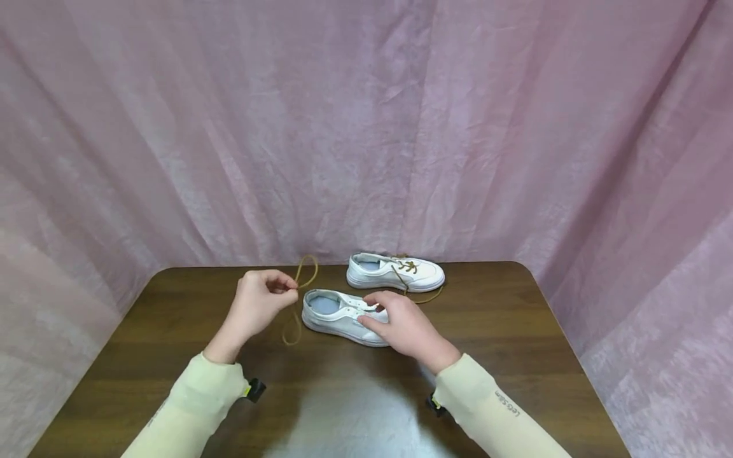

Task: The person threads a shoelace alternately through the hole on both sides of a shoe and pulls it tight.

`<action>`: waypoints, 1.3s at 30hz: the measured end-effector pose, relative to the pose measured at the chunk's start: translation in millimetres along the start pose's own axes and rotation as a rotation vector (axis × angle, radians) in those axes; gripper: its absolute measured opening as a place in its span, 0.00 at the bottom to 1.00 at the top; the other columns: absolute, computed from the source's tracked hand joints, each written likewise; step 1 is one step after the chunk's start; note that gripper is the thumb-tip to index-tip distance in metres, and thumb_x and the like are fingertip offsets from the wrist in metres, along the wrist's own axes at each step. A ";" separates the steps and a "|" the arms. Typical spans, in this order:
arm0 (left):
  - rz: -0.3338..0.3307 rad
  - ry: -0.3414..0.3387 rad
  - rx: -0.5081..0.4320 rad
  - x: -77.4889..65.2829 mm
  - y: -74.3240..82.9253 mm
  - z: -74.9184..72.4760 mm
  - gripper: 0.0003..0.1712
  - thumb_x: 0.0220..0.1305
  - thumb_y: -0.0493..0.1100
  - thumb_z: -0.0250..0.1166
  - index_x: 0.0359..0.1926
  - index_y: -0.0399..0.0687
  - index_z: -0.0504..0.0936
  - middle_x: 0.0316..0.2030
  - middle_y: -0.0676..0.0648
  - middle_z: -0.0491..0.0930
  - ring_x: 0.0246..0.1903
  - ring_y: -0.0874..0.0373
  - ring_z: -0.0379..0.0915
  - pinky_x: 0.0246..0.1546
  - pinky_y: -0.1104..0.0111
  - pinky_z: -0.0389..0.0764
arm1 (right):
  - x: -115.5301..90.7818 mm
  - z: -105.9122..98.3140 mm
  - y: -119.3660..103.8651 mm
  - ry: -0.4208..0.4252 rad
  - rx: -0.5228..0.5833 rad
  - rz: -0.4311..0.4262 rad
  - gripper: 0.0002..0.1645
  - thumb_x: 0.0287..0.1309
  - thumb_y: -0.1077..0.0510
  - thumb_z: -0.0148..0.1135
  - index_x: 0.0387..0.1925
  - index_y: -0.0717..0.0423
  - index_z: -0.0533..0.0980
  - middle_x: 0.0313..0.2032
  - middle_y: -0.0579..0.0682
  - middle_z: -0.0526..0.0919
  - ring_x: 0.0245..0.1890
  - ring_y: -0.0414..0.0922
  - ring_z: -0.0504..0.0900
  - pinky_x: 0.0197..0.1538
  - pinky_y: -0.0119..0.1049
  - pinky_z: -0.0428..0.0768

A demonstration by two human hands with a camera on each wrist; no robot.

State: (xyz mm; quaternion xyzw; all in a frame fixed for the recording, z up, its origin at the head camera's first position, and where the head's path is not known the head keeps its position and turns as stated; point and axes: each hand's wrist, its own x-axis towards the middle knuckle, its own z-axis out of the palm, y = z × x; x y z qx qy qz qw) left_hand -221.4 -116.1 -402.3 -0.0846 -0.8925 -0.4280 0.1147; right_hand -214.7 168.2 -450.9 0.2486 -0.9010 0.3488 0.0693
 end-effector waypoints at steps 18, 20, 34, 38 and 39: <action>0.060 0.084 -0.302 -11.3 40.4 -0.9 0.04 0.50 0.31 0.66 0.27 0.42 0.83 0.26 0.44 0.83 0.25 0.57 0.78 0.28 0.73 0.79 | 7.8 17.0 -18.5 -0.192 0.067 -0.046 0.11 0.63 0.47 0.55 0.29 0.45 0.77 0.21 0.41 0.79 0.16 0.31 0.65 0.22 0.27 0.66; 0.048 0.117 -0.253 -9.7 25.3 -0.7 0.05 0.50 0.32 0.66 0.26 0.46 0.84 0.25 0.47 0.83 0.25 0.59 0.79 0.28 0.74 0.79 | 6.2 13.0 -13.5 -0.194 0.072 -0.020 0.11 0.63 0.46 0.55 0.28 0.44 0.77 0.20 0.41 0.79 0.16 0.31 0.65 0.21 0.27 0.66; -0.005 0.127 0.121 -13.8 -21.3 -8.0 0.04 0.44 0.38 0.67 0.23 0.54 0.82 0.20 0.56 0.80 0.20 0.64 0.75 0.24 0.71 0.76 | 10.8 2.5 -12.2 -0.098 -0.036 -0.046 0.07 0.62 0.57 0.57 0.37 0.46 0.80 0.26 0.37 0.80 0.27 0.32 0.73 0.34 0.30 0.73; -0.002 0.039 0.299 -15.4 -31.1 -10.2 0.05 0.46 0.35 0.64 0.23 0.51 0.81 0.21 0.54 0.80 0.21 0.63 0.73 0.25 0.69 0.75 | 12.1 3.1 -15.7 -0.066 -0.094 -0.028 0.04 0.59 0.52 0.61 0.32 0.41 0.81 0.23 0.33 0.79 0.24 0.31 0.72 0.32 0.28 0.71; -0.002 0.022 0.351 -16.0 -32.5 -10.4 0.05 0.46 0.35 0.63 0.23 0.51 0.80 0.22 0.53 0.80 0.21 0.62 0.73 0.25 0.68 0.74 | 12.4 3.3 -16.3 -0.053 -0.116 -0.020 0.04 0.58 0.49 0.62 0.29 0.39 0.81 0.21 0.31 0.77 0.22 0.31 0.71 0.29 0.28 0.70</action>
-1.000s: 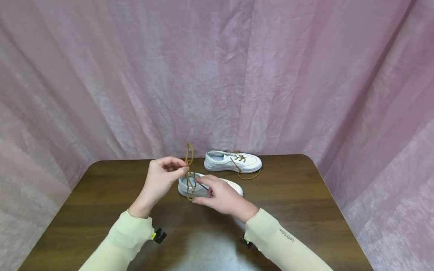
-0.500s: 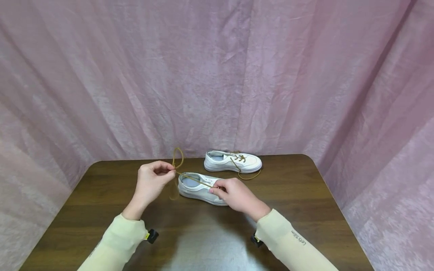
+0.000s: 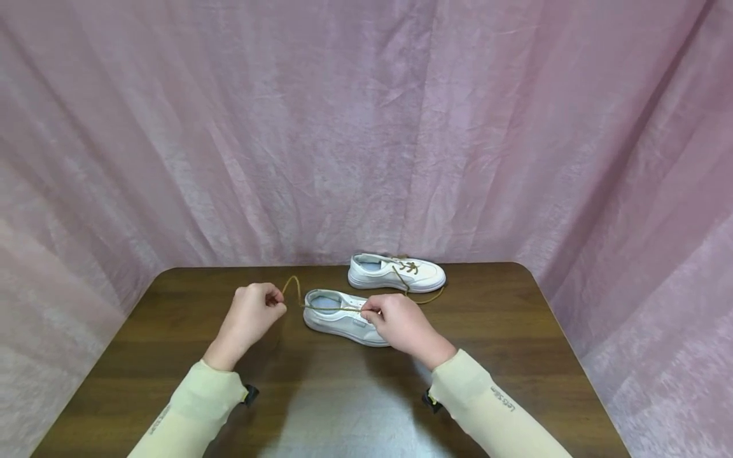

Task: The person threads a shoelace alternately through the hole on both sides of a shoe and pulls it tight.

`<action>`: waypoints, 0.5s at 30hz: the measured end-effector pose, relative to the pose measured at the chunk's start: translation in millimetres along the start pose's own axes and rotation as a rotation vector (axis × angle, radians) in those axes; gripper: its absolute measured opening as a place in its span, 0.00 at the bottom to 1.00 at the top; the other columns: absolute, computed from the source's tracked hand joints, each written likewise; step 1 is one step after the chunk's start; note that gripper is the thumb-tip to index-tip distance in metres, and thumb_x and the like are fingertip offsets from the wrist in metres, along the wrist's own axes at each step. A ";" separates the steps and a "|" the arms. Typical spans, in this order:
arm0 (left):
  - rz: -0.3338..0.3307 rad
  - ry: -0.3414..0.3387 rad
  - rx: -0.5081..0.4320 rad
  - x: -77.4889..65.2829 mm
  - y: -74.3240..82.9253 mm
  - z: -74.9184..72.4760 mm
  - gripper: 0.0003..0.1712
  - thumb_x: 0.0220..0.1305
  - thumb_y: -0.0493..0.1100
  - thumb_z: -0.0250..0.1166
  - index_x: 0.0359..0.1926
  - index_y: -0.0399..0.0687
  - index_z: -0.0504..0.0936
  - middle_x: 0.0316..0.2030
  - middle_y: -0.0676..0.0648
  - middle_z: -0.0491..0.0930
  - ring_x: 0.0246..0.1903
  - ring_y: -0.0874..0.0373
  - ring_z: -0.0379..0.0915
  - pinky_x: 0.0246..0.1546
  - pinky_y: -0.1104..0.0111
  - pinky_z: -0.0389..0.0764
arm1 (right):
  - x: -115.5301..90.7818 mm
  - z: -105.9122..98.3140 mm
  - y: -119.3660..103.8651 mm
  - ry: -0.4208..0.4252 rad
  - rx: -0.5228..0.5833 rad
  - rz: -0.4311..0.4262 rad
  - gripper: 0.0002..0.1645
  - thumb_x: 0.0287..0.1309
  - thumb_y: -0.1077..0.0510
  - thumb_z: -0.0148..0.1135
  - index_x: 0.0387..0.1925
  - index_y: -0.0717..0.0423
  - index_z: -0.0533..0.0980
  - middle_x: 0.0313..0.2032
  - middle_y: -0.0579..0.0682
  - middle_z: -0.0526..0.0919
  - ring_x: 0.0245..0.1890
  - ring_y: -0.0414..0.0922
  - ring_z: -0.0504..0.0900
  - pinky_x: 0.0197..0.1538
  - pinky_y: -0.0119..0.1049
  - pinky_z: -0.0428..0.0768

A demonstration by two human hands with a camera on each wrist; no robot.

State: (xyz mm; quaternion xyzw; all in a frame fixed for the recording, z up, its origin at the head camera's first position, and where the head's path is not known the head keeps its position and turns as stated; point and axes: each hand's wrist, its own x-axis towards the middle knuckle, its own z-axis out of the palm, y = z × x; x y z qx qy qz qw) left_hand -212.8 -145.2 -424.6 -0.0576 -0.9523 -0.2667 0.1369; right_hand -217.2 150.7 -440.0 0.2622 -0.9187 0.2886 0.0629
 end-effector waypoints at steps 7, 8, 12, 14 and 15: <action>0.092 0.054 0.134 -8.6 19.6 11.7 0.17 0.54 0.37 0.64 0.47 0.45 0.81 0.43 0.45 0.83 0.39 0.48 0.81 0.36 0.56 0.79 | 3.8 0.2 -5.1 -0.009 -0.092 -0.018 0.04 0.57 0.48 0.62 0.28 0.36 0.81 0.20 0.29 0.77 0.21 0.30 0.72 0.29 0.29 0.71; 0.120 0.056 0.092 -10.3 26.8 15.0 0.19 0.56 0.39 0.65 0.51 0.46 0.79 0.45 0.45 0.82 0.41 0.49 0.81 0.37 0.56 0.80 | 4.6 0.5 -6.1 -0.027 -0.089 -0.033 0.04 0.59 0.50 0.61 0.31 0.37 0.81 0.23 0.30 0.79 0.24 0.30 0.74 0.32 0.30 0.73; 0.209 -0.068 -0.147 -16.3 55.9 32.9 0.22 0.62 0.45 0.62 0.58 0.50 0.74 0.47 0.48 0.82 0.43 0.57 0.80 0.41 0.62 0.79 | 7.3 2.4 -11.1 -0.072 -0.068 -0.090 0.07 0.61 0.55 0.59 0.38 0.40 0.81 0.32 0.34 0.83 0.31 0.30 0.77 0.38 0.31 0.76; 0.234 -0.171 -0.258 -18.6 67.3 41.8 0.22 0.64 0.47 0.60 0.59 0.50 0.73 0.46 0.49 0.83 0.42 0.61 0.80 0.41 0.66 0.79 | 7.7 3.7 -13.1 -0.053 -0.075 -0.105 0.06 0.59 0.52 0.60 0.37 0.38 0.81 0.32 0.32 0.83 0.28 0.29 0.77 0.35 0.29 0.75; 0.245 -0.208 -0.285 -19.4 71.5 45.9 0.22 0.65 0.48 0.59 0.58 0.50 0.73 0.45 0.51 0.83 0.42 0.63 0.79 0.40 0.68 0.79 | 7.6 4.5 -13.9 -0.033 -0.081 -0.112 0.05 0.58 0.49 0.61 0.36 0.37 0.81 0.31 0.31 0.83 0.27 0.29 0.76 0.33 0.28 0.74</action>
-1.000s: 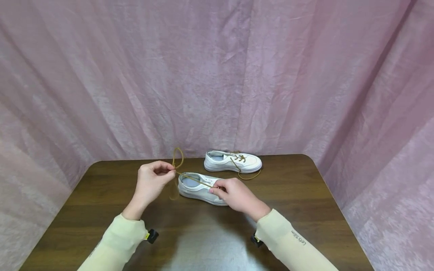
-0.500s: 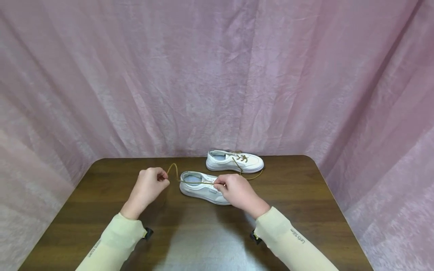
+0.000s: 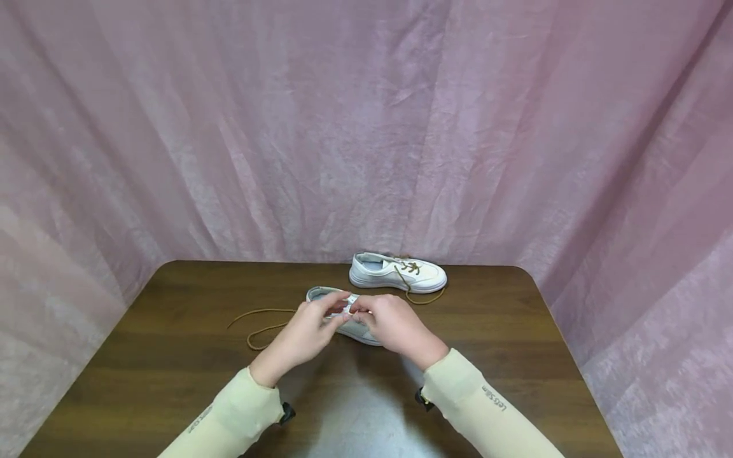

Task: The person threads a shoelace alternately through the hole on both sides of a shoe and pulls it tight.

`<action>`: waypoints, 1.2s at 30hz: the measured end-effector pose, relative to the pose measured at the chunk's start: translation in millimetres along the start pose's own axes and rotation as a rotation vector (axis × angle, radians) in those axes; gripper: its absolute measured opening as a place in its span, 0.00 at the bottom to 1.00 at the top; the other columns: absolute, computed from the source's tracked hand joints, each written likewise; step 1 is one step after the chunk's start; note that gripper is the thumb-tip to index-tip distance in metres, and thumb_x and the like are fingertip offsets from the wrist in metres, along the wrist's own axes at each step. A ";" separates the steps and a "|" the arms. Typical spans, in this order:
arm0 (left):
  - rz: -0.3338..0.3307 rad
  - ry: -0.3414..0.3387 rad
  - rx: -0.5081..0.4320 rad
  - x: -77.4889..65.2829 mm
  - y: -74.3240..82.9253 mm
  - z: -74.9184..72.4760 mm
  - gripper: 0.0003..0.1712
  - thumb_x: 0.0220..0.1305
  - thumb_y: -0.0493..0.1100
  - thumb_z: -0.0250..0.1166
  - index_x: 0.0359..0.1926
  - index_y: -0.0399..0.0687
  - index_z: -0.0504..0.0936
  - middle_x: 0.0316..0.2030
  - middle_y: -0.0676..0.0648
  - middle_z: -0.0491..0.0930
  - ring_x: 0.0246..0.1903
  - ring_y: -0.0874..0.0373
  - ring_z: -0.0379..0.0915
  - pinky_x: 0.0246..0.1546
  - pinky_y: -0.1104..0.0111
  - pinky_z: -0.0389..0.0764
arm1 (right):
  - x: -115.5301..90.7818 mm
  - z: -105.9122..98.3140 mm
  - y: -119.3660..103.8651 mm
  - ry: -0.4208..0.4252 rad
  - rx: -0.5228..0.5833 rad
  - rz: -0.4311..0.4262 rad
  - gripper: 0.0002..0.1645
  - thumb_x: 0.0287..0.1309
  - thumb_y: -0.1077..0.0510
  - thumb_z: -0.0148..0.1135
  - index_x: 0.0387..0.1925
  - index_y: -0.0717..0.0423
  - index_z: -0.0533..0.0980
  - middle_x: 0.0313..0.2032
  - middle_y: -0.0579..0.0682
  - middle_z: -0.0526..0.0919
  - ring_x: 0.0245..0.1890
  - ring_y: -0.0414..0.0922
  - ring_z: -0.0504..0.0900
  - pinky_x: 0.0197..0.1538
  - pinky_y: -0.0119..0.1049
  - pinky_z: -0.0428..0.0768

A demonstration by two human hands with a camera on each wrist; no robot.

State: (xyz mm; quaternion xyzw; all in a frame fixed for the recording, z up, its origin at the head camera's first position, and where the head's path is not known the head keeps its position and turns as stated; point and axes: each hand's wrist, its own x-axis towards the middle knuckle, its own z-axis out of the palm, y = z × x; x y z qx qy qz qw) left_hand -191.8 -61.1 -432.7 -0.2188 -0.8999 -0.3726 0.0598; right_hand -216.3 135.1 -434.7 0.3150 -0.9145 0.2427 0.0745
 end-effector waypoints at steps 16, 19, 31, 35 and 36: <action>-0.003 -0.042 0.095 2.6 -2.4 19.2 0.07 0.62 0.39 0.61 0.33 0.49 0.86 0.22 0.54 0.81 0.21 0.69 0.68 0.22 0.76 0.70 | -7.2 0.5 10.9 0.080 0.027 -0.009 0.03 0.52 0.53 0.67 0.31 0.39 0.82 0.29 0.32 0.83 0.26 0.28 0.76 0.32 0.26 0.74; -0.017 0.002 0.110 2.2 -2.6 22.7 0.07 0.61 0.39 0.61 0.31 0.49 0.86 0.20 0.57 0.78 0.21 0.67 0.67 0.22 0.76 0.69 | -10.8 -1.8 19.7 0.082 0.019 0.046 0.02 0.52 0.51 0.67 0.29 0.40 0.82 0.27 0.31 0.82 0.23 0.30 0.73 0.29 0.26 0.71; -0.039 0.108 0.177 3.7 -7.8 45.8 0.05 0.61 0.42 0.62 0.30 0.52 0.84 0.25 0.56 0.82 0.25 0.67 0.75 0.27 0.72 0.74 | -28.2 11.4 47.3 -0.042 -0.081 0.264 0.15 0.47 0.44 0.70 0.36 0.46 0.81 0.33 0.41 0.80 0.32 0.38 0.77 0.38 0.38 0.75; 0.002 0.152 0.158 6.5 -9.6 56.0 0.05 0.60 0.40 0.62 0.33 0.50 0.85 0.27 0.56 0.84 0.27 0.67 0.78 0.29 0.72 0.77 | -25.2 18.6 45.9 -0.055 -0.071 0.246 0.17 0.45 0.45 0.71 0.38 0.47 0.82 0.34 0.42 0.79 0.33 0.38 0.77 0.39 0.38 0.75; 0.010 0.165 0.149 6.9 -10.0 57.8 0.05 0.60 0.40 0.62 0.33 0.50 0.86 0.27 0.56 0.84 0.27 0.67 0.78 0.29 0.73 0.77 | -24.1 20.0 45.4 -0.057 -0.060 0.242 0.17 0.45 0.46 0.72 0.37 0.47 0.82 0.33 0.42 0.79 0.33 0.39 0.77 0.39 0.37 0.75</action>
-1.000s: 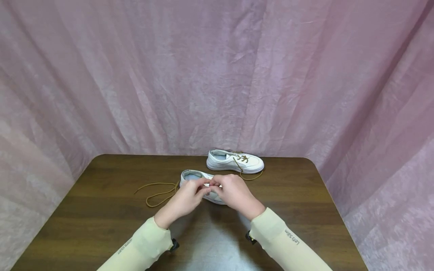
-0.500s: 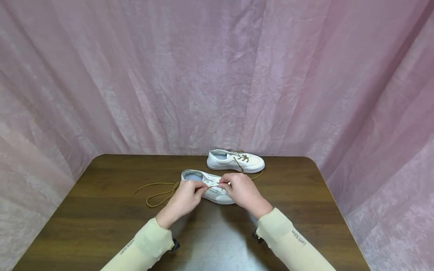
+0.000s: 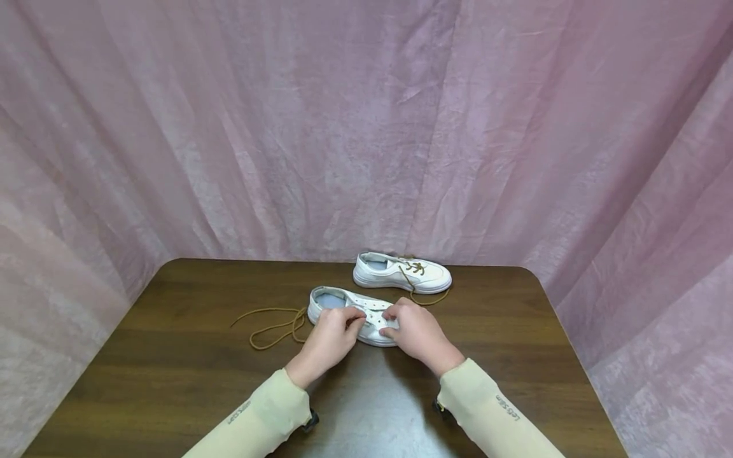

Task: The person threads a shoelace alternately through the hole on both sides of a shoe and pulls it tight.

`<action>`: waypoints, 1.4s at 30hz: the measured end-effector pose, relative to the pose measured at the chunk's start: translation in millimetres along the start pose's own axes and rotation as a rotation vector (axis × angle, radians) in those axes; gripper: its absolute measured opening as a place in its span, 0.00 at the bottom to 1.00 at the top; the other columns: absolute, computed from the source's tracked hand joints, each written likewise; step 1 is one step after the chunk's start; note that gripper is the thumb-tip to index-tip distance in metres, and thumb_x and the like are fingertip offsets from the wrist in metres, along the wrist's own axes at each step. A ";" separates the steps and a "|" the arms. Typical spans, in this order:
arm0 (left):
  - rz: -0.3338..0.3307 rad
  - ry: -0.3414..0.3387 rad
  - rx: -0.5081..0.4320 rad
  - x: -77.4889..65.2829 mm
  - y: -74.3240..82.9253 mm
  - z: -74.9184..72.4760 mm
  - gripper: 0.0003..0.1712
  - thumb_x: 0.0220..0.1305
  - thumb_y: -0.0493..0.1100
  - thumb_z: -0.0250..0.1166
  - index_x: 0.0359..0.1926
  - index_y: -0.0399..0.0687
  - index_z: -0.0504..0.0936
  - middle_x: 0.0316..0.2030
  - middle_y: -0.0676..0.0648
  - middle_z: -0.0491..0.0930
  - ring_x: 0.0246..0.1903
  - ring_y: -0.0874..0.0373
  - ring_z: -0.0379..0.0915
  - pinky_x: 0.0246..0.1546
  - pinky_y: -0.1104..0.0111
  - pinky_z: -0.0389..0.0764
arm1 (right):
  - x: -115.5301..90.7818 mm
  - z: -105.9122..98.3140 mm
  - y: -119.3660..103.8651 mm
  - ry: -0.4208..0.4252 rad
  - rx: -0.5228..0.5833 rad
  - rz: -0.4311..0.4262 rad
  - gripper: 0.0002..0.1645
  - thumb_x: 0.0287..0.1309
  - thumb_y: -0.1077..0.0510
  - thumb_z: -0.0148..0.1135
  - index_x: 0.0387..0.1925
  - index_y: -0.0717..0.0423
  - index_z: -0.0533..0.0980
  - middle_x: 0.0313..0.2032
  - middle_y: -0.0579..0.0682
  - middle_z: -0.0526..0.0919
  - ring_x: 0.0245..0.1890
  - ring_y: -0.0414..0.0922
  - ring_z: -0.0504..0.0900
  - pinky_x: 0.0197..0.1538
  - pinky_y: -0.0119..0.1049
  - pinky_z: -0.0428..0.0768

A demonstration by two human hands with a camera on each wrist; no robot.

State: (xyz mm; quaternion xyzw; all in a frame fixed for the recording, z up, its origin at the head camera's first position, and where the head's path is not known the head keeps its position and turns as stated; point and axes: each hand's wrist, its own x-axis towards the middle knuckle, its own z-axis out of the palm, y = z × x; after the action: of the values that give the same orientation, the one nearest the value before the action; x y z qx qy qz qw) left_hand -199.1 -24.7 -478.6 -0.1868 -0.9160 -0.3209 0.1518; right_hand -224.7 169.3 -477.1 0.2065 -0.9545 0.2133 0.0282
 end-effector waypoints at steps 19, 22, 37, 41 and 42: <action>0.007 0.023 0.033 -2.0 0.9 12.3 0.03 0.54 0.40 0.66 0.27 0.54 0.85 0.24 0.61 0.82 0.24 0.72 0.75 0.25 0.79 0.74 | 4.7 12.4 -2.6 -0.009 0.110 -0.043 0.09 0.47 0.54 0.71 0.31 0.46 0.78 0.30 0.40 0.76 0.31 0.43 0.76 0.38 0.36 0.73; 0.024 0.039 0.065 -2.5 0.8 12.6 0.04 0.52 0.40 0.67 0.24 0.56 0.83 0.22 0.62 0.81 0.23 0.72 0.74 0.25 0.78 0.73 | 5.3 13.3 -3.6 0.001 0.098 -0.044 0.05 0.51 0.53 0.69 0.30 0.45 0.79 0.29 0.38 0.75 0.28 0.38 0.73 0.35 0.33 0.72; 0.087 -0.015 0.069 -5.1 -0.9 15.5 0.06 0.50 0.39 0.66 0.25 0.57 0.85 0.23 0.63 0.82 0.26 0.72 0.76 0.28 0.80 0.74 | 9.5 13.2 -10.8 -0.002 0.163 -0.077 0.04 0.54 0.59 0.65 0.28 0.46 0.82 0.28 0.40 0.81 0.29 0.34 0.75 0.35 0.30 0.74; 0.081 0.003 0.080 -4.5 -0.1 16.5 0.07 0.50 0.38 0.66 0.27 0.57 0.86 0.25 0.62 0.83 0.28 0.70 0.79 0.29 0.79 0.76 | 10.3 17.2 -13.8 -0.001 0.182 -0.091 0.06 0.56 0.57 0.64 0.26 0.43 0.81 0.27 0.38 0.80 0.28 0.33 0.74 0.33 0.27 0.73; 0.077 0.007 0.084 -4.3 -0.1 16.6 0.07 0.50 0.38 0.65 0.27 0.57 0.86 0.25 0.62 0.84 0.28 0.70 0.79 0.29 0.79 0.76 | 10.2 17.9 -14.2 0.003 0.182 -0.091 0.06 0.56 0.57 0.64 0.26 0.43 0.81 0.27 0.38 0.80 0.28 0.33 0.74 0.33 0.27 0.72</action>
State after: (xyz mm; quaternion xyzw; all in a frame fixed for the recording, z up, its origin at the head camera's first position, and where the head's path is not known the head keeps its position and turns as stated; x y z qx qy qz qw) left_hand -198.0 -15.1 -492.8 -0.2143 -0.9202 -0.2768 0.1750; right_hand -227.6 146.2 -486.3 0.2509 -0.9208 0.2980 0.0203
